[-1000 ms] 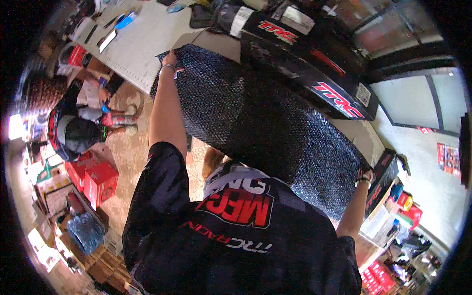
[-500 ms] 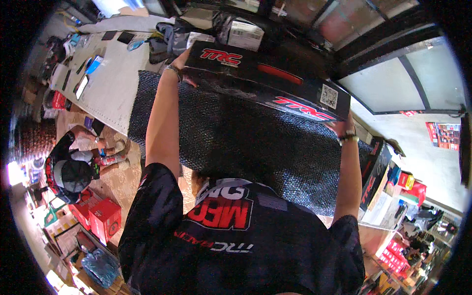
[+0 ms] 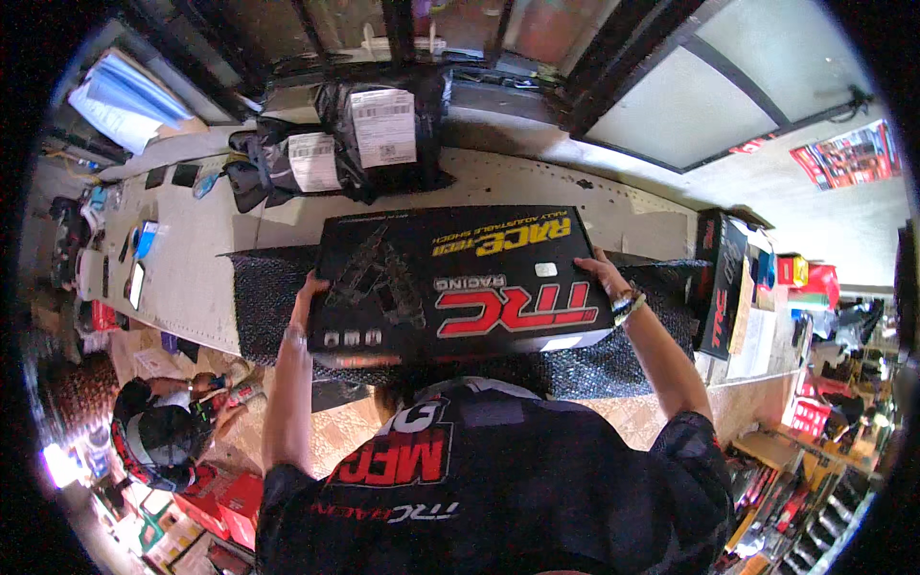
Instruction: The person places a black box on a workbench, wraps it in bubble wrap, and secures it with tape. They use scissors to cut the bubble wrap and a tape dispenser to seal the package. The wrapped box is then placed into a wire basket.
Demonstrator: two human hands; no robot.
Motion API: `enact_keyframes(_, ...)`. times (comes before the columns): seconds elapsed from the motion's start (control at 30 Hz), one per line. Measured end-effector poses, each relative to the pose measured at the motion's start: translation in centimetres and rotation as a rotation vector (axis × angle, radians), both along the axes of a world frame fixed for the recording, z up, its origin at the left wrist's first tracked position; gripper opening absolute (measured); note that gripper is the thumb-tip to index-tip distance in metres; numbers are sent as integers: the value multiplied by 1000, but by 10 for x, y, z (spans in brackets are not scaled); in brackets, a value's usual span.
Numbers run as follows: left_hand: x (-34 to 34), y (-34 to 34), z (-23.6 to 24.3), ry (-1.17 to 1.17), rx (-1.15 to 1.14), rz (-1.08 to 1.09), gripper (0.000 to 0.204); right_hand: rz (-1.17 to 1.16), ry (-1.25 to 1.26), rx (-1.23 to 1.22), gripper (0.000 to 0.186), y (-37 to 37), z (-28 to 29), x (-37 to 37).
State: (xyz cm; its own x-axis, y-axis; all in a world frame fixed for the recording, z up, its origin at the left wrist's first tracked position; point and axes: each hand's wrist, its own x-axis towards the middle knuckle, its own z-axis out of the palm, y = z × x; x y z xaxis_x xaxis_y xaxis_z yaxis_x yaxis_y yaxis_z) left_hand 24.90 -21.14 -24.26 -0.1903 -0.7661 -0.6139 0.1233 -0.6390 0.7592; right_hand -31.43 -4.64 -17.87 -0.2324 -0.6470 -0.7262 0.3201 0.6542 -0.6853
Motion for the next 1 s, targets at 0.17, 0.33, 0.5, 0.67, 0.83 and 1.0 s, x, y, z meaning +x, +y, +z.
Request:
enact_keyframes(0.17, 47, 52, -45, 102, -145, -75, 78, -311, -129, -344, 62, 60, 28, 27)
enact_keyframes(0.33, 15, 79, -40, 403, -15, 90, 82, -352, -145, -183, 56, 92, 17, 24)
enact_keyframes(0.5, -22, 60, -53, -25, 35, 11, 80, -358, -47, -204, 53, 92, -41, 23)
enact_keyframes(0.67, -2, 22, -85, -103, 30, -84, 79, -427, -120, -174, 57, 96, -89, 29)
enact_keyframes(0.83, 16, -5, -114, -140, -42, -189, 70, -455, -107, -235, 60, 96, -98, 32)
enact_keyframes(1.0, -1, -3, -102, -68, 133, -40, 72, -498, -108, -201, 66, 92, -100, 34)
